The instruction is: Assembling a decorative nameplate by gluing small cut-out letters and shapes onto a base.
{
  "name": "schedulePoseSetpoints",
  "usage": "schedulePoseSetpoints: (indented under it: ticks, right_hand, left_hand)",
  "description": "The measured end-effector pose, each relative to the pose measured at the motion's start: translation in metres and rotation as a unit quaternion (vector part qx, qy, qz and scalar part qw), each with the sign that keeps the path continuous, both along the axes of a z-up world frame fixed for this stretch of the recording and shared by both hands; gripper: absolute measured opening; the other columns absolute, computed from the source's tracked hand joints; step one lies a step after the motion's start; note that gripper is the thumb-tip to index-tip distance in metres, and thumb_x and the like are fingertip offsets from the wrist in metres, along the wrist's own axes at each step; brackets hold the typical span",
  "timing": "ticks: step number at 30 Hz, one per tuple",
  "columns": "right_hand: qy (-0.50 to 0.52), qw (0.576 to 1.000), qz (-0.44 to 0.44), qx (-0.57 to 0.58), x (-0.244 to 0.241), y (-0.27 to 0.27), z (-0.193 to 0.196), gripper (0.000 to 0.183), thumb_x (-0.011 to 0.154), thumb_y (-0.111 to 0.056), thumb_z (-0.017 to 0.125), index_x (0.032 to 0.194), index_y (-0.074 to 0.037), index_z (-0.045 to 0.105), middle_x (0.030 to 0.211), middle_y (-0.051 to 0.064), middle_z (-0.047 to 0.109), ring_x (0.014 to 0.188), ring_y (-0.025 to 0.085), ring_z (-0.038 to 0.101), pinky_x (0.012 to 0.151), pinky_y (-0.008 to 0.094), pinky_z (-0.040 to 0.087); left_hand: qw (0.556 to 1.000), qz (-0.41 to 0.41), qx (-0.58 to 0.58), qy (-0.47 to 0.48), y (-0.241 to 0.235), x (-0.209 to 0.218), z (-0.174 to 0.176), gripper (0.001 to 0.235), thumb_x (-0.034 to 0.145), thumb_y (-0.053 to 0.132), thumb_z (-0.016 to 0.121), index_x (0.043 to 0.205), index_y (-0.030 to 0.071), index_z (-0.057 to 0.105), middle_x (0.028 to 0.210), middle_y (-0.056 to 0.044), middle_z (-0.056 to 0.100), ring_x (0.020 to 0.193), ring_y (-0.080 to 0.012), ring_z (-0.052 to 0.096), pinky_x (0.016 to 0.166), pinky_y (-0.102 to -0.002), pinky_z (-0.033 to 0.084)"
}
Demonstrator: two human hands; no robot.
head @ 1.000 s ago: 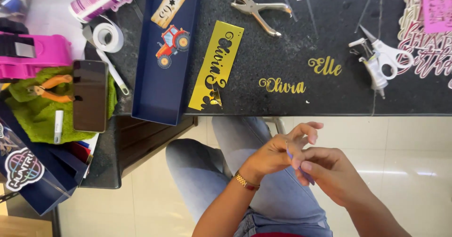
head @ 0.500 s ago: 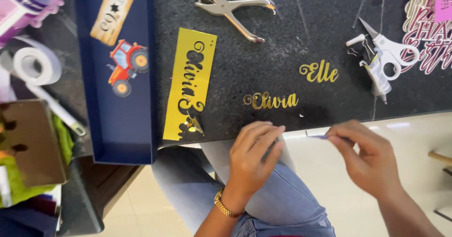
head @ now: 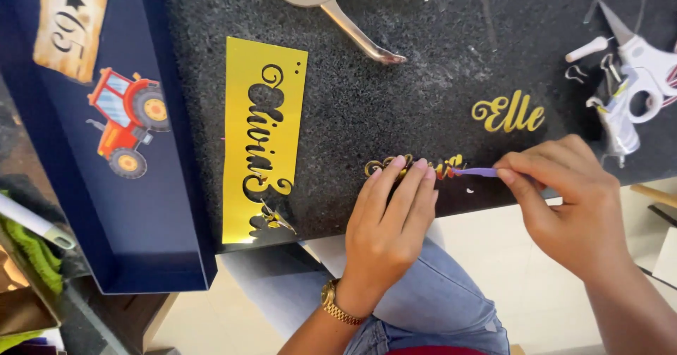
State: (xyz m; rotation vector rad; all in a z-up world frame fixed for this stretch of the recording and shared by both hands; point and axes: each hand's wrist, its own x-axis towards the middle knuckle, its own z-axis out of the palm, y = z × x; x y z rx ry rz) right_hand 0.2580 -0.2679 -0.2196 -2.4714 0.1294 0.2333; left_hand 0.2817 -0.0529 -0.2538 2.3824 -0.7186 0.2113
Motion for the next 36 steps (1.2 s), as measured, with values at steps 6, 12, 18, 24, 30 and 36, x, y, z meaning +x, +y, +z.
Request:
schedulePoseSetpoints:
  ticks: [6, 12, 18, 24, 30, 36]
  right_hand:
    - [0.009, 1.0, 0.018, -0.005, 0.003, -0.003, -0.003, 0.003, 0.101, 0.003, 0.073, 0.099, 0.001, 0.074, 0.094, 0.01, 0.072, 0.079, 0.025, 0.053, 0.084, 0.036, 0.042]
    - [0.014, 0.999, 0.03, -0.021, 0.003, -0.005, -0.006, 0.006, 0.104, 0.006, 0.075, 0.1, 0.002, 0.074, 0.095, 0.011, 0.073, 0.082, 0.026, 0.056, 0.087, 0.038, 0.041]
    - [0.008, 0.999, 0.04, -0.018, 0.007, 0.0, -0.003, 0.008, 0.104, 0.012, 0.076, 0.098, 0.006, 0.075, 0.095, 0.013, 0.073, 0.079, 0.026, 0.052, 0.084, 0.036, 0.042]
    - [0.013, 0.999, 0.047, -0.011, 0.007, -0.002, -0.004, 0.009, 0.104, 0.01, 0.075, 0.097, 0.005, 0.074, 0.092, 0.012, 0.072, 0.077, 0.025, 0.052, 0.087, 0.038, 0.04]
    - [0.016, 0.999, 0.046, -0.018, 0.008, -0.002, -0.003, 0.008, 0.104, 0.008, 0.076, 0.098, 0.004, 0.075, 0.094, 0.012, 0.073, 0.079, 0.025, 0.053, 0.085, 0.037, 0.041]
    - [0.017, 0.999, 0.049, -0.014, 0.009, -0.002, -0.001, 0.009, 0.105, 0.008, 0.075, 0.097, 0.004, 0.074, 0.093, 0.012, 0.072, 0.078, 0.025, 0.052, 0.084, 0.037, 0.041]
  left_hand:
    - [1.0, 0.013, 0.003, -0.015, -0.002, 0.006, -0.006, 0.01, 0.102, 0.011, 0.07, 0.107, 0.007, 0.077, 0.115, -0.008, 0.073, 0.107, -0.0251, 0.072, 0.094, -0.038, 0.062]
    - [0.999, 0.022, 0.028, -0.008, -0.003, 0.004, -0.009, 0.011, 0.102, 0.014, 0.072, 0.11, 0.011, 0.079, 0.117, -0.003, 0.073, 0.108, -0.022, 0.072, 0.096, -0.036, 0.061]
    - [0.999, 0.026, 0.042, -0.005, -0.004, 0.002, -0.012, 0.011, 0.103, 0.014, 0.071, 0.111, 0.013, 0.079, 0.117, -0.001, 0.073, 0.108, -0.0208, 0.072, 0.096, -0.035, 0.06]
    - [0.999, 0.017, 0.045, 0.005, -0.003, 0.002, -0.011, 0.017, 0.105, 0.014, 0.064, 0.113, 0.013, 0.079, 0.119, -0.002, 0.073, 0.11, -0.0214, 0.072, 0.096, -0.035, 0.06]
    - [0.998, 0.009, 0.067, 0.008, -0.002, 0.002, -0.009, 0.018, 0.107, 0.016, 0.063, 0.118, 0.015, 0.077, 0.12, 0.0, 0.072, 0.112, -0.0203, 0.071, 0.098, -0.035, 0.058]
    - [0.997, -0.001, 0.08, 0.008, -0.002, 0.004, -0.007, 0.02, 0.108, 0.016, 0.062, 0.12, 0.015, 0.078, 0.122, -0.001, 0.071, 0.112, -0.0198, 0.07, 0.099, -0.035, 0.058]
